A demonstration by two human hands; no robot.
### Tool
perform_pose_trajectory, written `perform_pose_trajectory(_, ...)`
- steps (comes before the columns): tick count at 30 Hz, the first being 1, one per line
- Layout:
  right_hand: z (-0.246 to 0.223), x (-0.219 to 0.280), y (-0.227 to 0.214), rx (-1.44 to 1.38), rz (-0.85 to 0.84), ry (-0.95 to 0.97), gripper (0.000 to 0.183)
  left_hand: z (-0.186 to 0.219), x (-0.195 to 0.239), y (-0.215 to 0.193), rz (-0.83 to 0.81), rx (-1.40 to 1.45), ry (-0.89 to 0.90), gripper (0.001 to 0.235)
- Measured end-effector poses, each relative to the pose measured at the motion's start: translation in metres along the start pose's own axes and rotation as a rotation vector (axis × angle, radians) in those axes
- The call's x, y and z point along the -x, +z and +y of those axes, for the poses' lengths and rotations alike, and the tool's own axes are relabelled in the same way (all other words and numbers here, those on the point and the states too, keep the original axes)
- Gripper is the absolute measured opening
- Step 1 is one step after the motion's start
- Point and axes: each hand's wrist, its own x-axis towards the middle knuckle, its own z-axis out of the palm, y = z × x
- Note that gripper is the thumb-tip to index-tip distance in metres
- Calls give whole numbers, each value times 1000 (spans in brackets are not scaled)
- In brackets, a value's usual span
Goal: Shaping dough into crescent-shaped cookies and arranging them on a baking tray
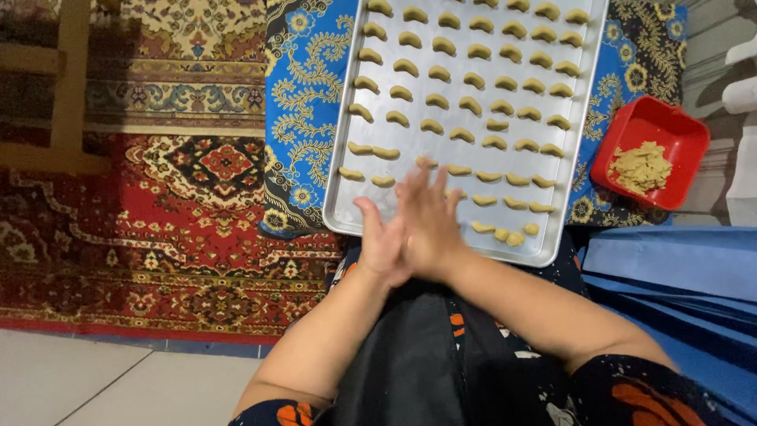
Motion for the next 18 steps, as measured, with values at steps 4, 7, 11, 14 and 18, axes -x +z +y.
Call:
perform_pose_trajectory(4, 0, -11, 4, -128, 283, 17, 109, -20, -15, -16, -4, 23, -14, 116)
perform_pose_trajectory(7, -9, 6, 21, 14, 457, -309, 106, -1, -4, 6, -16, 16, -18, 115)
perform_pose_trajectory(11, 3, -16, 2, -34, 203, 55, 89, 17, 13, 27, -22, 38, 6, 114)
perform_pose_trajectory(14, 8, -22, -2, -83, 354, -35, 123, -21, -24, -23, 13, 42, -71, 118)
perform_pose_trajectory(18, -16, 8, 14, -27, 440, -509, 128, 6, 0, 8, 13, 44, -57, 115)
